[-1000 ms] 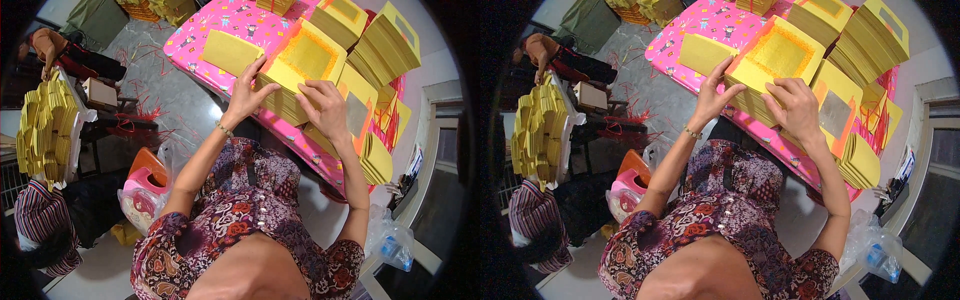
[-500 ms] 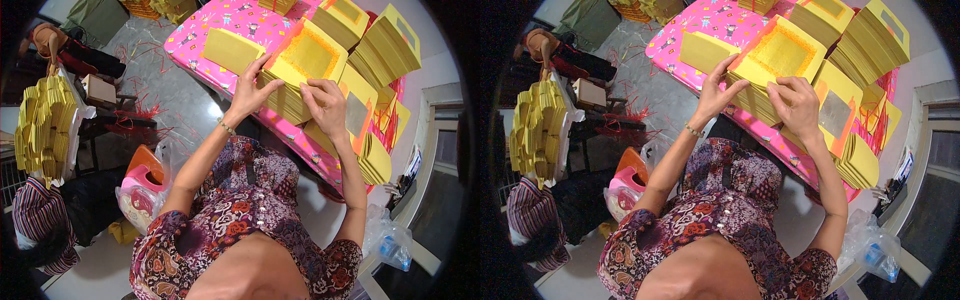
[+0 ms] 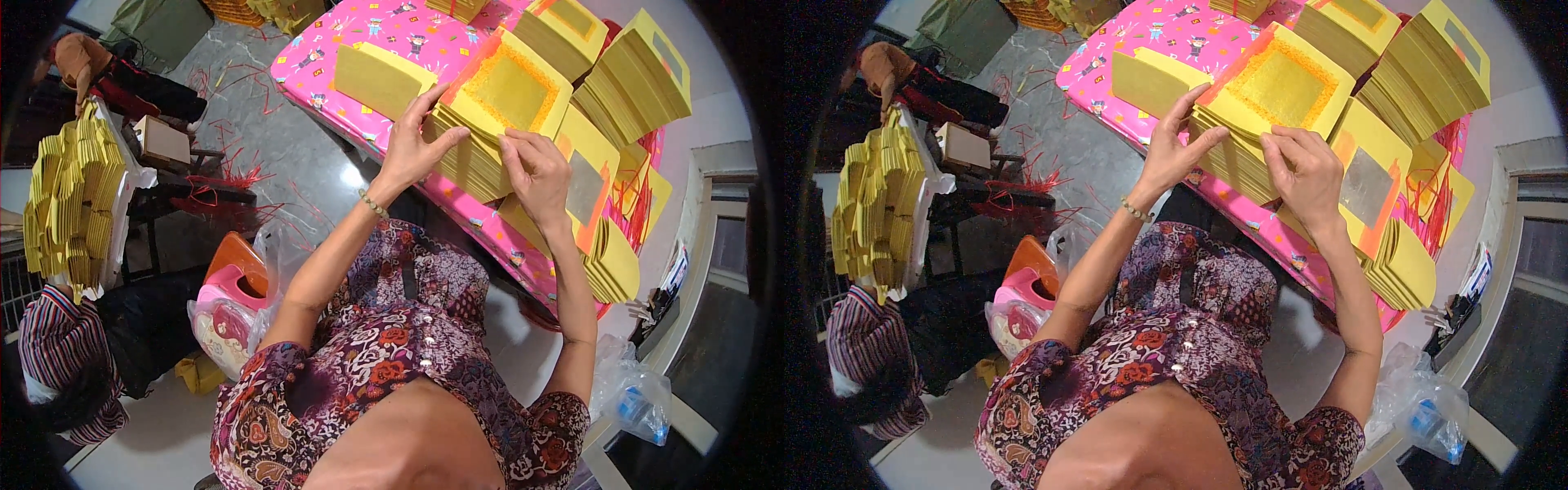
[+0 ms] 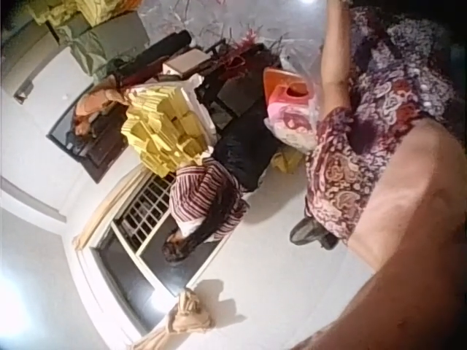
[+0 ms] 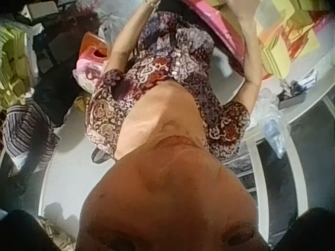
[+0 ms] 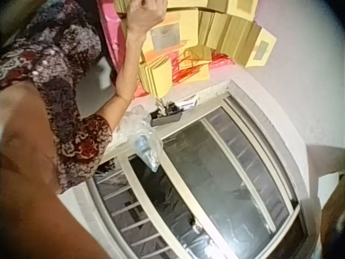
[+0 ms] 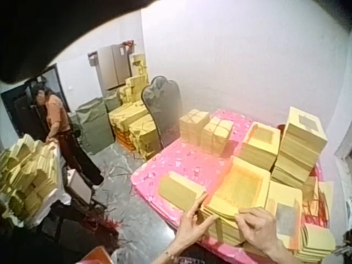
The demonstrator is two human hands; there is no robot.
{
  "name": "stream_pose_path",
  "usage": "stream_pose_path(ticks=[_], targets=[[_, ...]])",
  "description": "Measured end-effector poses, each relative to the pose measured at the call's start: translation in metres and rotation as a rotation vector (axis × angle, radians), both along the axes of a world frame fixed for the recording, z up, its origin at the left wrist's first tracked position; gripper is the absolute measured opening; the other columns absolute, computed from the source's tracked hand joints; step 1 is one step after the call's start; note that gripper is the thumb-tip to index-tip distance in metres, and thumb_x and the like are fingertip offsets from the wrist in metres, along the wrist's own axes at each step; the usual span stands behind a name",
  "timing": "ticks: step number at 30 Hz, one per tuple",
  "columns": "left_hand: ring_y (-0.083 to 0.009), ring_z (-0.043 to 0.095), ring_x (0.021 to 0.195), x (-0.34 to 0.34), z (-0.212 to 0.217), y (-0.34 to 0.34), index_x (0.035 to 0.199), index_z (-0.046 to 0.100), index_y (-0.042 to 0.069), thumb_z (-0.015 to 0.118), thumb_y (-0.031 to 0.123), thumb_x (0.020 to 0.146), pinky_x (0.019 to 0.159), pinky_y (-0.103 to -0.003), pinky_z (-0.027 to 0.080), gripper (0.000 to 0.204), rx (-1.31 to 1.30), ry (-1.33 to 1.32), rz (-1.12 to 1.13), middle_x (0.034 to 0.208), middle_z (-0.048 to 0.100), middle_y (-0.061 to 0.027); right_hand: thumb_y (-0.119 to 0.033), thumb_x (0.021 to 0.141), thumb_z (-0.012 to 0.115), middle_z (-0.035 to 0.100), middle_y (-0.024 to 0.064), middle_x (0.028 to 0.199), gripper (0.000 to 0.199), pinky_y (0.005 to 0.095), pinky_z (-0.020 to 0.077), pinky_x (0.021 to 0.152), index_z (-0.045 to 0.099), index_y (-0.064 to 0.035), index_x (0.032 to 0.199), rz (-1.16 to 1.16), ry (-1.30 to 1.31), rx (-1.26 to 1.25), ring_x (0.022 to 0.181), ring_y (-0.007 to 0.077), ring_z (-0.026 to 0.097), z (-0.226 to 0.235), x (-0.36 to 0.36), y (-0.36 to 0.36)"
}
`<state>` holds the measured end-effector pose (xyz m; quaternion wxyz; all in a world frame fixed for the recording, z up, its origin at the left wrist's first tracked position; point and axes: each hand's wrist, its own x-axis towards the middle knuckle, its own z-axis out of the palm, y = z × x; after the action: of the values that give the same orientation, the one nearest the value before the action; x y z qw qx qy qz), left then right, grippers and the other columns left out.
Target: Counting and stacking sheets of yellow joss paper.
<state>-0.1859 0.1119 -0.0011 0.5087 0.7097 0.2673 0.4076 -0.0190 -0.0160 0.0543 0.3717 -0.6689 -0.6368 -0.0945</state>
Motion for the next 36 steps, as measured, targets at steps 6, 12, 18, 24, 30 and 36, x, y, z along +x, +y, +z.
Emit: stream_pose_path(ticks=[6,12,18,24,30,36], targets=[[-0.0285,0.059,0.119,0.003,0.005,-0.003,0.138,0.051,0.004,0.080,0.029,0.081,0.102,-0.039,0.046,0.069,0.029,0.000,0.022,0.125,0.060,-0.0169,-0.016,0.086,0.072,0.074,0.0072,0.089,0.011,0.0330,0.0550,0.069,0.076,-0.0050,0.087,0.001,-0.007,0.002,0.079,0.0223,0.069,0.000,0.002,-0.001],[-0.0280,0.059,0.118,0.006,0.004,-0.004,0.136,0.053,0.004,0.079,0.029,0.082,0.100,-0.039,0.047,0.066,0.007,-0.061,0.021,0.123,0.061,-0.0167,-0.016,0.087,0.071,0.074,0.0071,0.090,0.012,0.0327,0.0544,0.068,0.076,-0.0052,0.087,0.005,0.013,0.006,0.078,0.0223,0.069,-0.001,0.001,-0.001],[-0.0278,0.060,0.116,0.007,0.004,-0.005,0.137,0.053,0.005,0.079,0.029,0.082,0.098,-0.039,0.048,0.065,0.051,-0.066,0.054,0.123,0.061,-0.0169,-0.017,0.088,0.070,0.074,0.0070,0.090,0.013,0.0335,0.0541,0.070,0.076,-0.0057,0.087,-0.001,0.028,-0.021,0.079,0.0228,0.069,0.000,0.001,-0.003],[-0.0280,0.059,0.116,0.006,-0.001,-0.003,0.138,0.053,0.006,0.080,0.030,0.082,0.098,-0.038,0.048,0.066,0.032,-0.067,0.040,0.123,0.060,-0.0166,-0.016,0.088,0.070,0.074,0.0071,0.090,0.013,0.0336,0.0541,0.071,0.076,-0.0056,0.087,0.003,0.030,-0.010,0.079,0.0230,0.069,-0.001,0.000,-0.002],[-0.0283,0.059,0.117,0.007,-0.003,-0.001,0.138,0.052,0.006,0.080,0.032,0.081,0.098,-0.040,0.048,0.068,0.011,-0.061,0.038,0.122,0.061,-0.0172,-0.015,0.087,0.070,0.074,0.0073,0.090,0.012,0.0331,0.0544,0.070,0.076,-0.0052,0.086,-0.013,0.037,-0.016,0.079,0.0228,0.069,-0.001,0.000,0.000],[-0.0268,0.053,0.126,0.003,0.015,-0.004,0.141,0.049,0.006,0.081,0.025,0.081,0.104,-0.040,0.045,0.071,0.182,0.019,0.089,0.137,0.053,-0.0154,-0.013,0.086,0.070,0.074,0.0083,0.088,0.009,0.0337,0.0551,0.070,0.074,-0.0042,0.084,-0.042,0.031,0.025,0.078,0.0238,0.070,-0.002,-0.001,0.000]])
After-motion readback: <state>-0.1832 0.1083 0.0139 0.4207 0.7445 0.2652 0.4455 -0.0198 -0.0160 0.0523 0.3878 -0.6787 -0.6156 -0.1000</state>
